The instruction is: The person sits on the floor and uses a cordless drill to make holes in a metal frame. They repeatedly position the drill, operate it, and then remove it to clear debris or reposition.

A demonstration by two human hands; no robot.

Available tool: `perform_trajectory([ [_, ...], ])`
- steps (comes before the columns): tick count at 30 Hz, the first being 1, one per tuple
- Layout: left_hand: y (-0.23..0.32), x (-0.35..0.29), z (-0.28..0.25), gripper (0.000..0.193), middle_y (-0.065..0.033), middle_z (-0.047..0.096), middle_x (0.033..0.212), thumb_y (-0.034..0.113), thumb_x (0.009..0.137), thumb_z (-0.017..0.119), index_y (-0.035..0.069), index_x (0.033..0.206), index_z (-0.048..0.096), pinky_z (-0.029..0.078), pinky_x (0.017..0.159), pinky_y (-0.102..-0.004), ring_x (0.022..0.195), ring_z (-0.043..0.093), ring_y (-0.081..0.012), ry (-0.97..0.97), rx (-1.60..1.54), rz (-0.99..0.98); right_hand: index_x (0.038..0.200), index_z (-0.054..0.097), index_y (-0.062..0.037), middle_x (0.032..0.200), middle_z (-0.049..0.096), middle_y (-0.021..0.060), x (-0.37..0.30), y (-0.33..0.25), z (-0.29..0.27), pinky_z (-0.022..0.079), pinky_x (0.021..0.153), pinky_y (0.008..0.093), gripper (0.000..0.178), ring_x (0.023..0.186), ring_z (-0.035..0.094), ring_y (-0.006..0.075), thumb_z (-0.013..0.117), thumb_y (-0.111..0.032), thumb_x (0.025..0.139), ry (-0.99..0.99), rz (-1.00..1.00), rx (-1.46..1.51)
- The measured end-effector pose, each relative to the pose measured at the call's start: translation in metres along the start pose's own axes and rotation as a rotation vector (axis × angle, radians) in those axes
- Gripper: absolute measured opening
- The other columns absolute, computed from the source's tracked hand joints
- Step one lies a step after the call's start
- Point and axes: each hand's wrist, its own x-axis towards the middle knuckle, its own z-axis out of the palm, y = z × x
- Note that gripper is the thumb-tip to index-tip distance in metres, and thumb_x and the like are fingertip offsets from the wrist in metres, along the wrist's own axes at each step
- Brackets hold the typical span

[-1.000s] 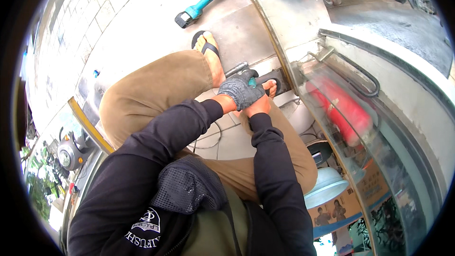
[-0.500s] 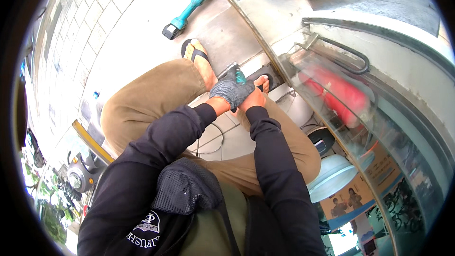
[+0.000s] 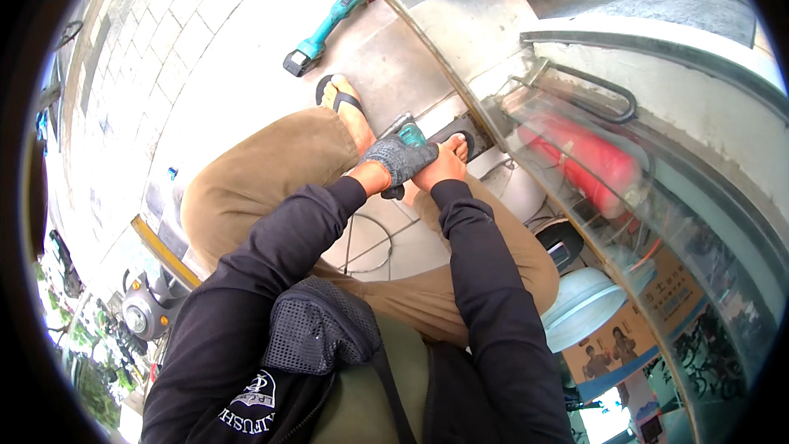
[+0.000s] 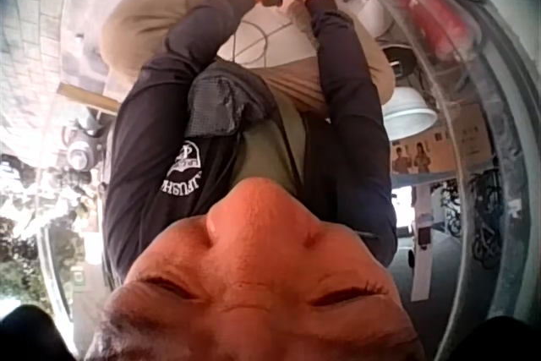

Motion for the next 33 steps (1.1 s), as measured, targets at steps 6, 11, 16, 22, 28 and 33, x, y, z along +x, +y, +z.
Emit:
perform_trajectory([
  [6,0.005,-0.005,-0.011,0.078,-0.0264,0.08,0.101,0.067,0.095,0.063,-0.008,0.113,0.077,0.065,0.068,-0.0438,0.078,0.082,-0.0348,-0.079,-0.054,-0.083,0.119,0.081,-0.0119,0.123,0.08,0.0191,-0.009,-0.004,0.021,0.057,0.106,0.048,0.046,0.12,0.074,0.0394,0.076,-0.045,0.088,0.397,-0.025,-0.057],
  [11,-0.025,0.026,0.003,0.051,-0.0188,0.079,0.09,0.056,0.104,0.06,0.01,0.116,0.079,0.066,0.066,-0.0412,0.068,0.079,-0.0336,-0.062,0.123,0.094,0.119,0.081,-0.0122,0.121,0.08,0.0198,-0.008,-0.007,0.016,0.057,0.106,0.0477,0.045,0.119,0.074,0.0387,0.076,-0.044,0.088,0.369,-0.056,-0.057],
  [16,-0.021,0.026,0.001,0.05,-0.0217,0.079,0.096,0.052,0.107,0.053,0.01,0.125,0.074,0.066,0.072,-0.044,0.077,0.081,-0.0353,-0.094,0.172,0.135,0.117,0.081,-0.0114,0.118,0.08,0.0209,-0.009,-0.007,0.01,0.057,0.103,0.0477,0.044,0.117,0.075,0.0386,0.076,-0.044,0.088,0.318,-0.061,-0.036],
  [22,-0.024,0.033,0.0,0.049,-0.0215,0.078,0.091,0.052,0.107,0.051,0.011,0.122,0.074,0.066,0.07,-0.0439,0.073,0.08,-0.0337,-0.072,0.227,0.161,0.116,0.08,-0.0104,0.119,0.08,0.0211,-0.003,-0.009,0.011,0.058,0.101,0.0481,0.043,0.117,0.075,0.0386,0.076,-0.043,0.088,0.335,-0.065,-0.033],
  [28,-0.03,0.032,0.008,0.053,-0.0224,0.079,0.093,0.054,0.107,0.049,0.009,0.114,0.075,0.066,0.073,-0.0431,0.076,0.08,-0.0331,-0.092,0.078,0.04,0.118,0.08,-0.0108,0.121,0.079,0.0206,-0.004,-0.003,0.011,0.057,0.102,0.0495,0.044,0.119,0.074,0.0388,0.077,-0.042,0.088,0.267,-0.077,-0.034],
  [33,-0.02,0.024,0.005,0.047,-0.0187,0.079,0.092,0.054,0.107,0.049,0.017,0.114,0.076,0.065,0.076,-0.0434,0.081,0.08,-0.0336,-0.067,0.132,0.085,0.12,0.08,-0.0114,0.123,0.079,0.0197,0.0,0.003,0.016,0.057,0.104,0.0506,0.045,0.121,0.073,0.0394,0.077,-0.043,0.087,0.271,-0.06,-0.045],
])
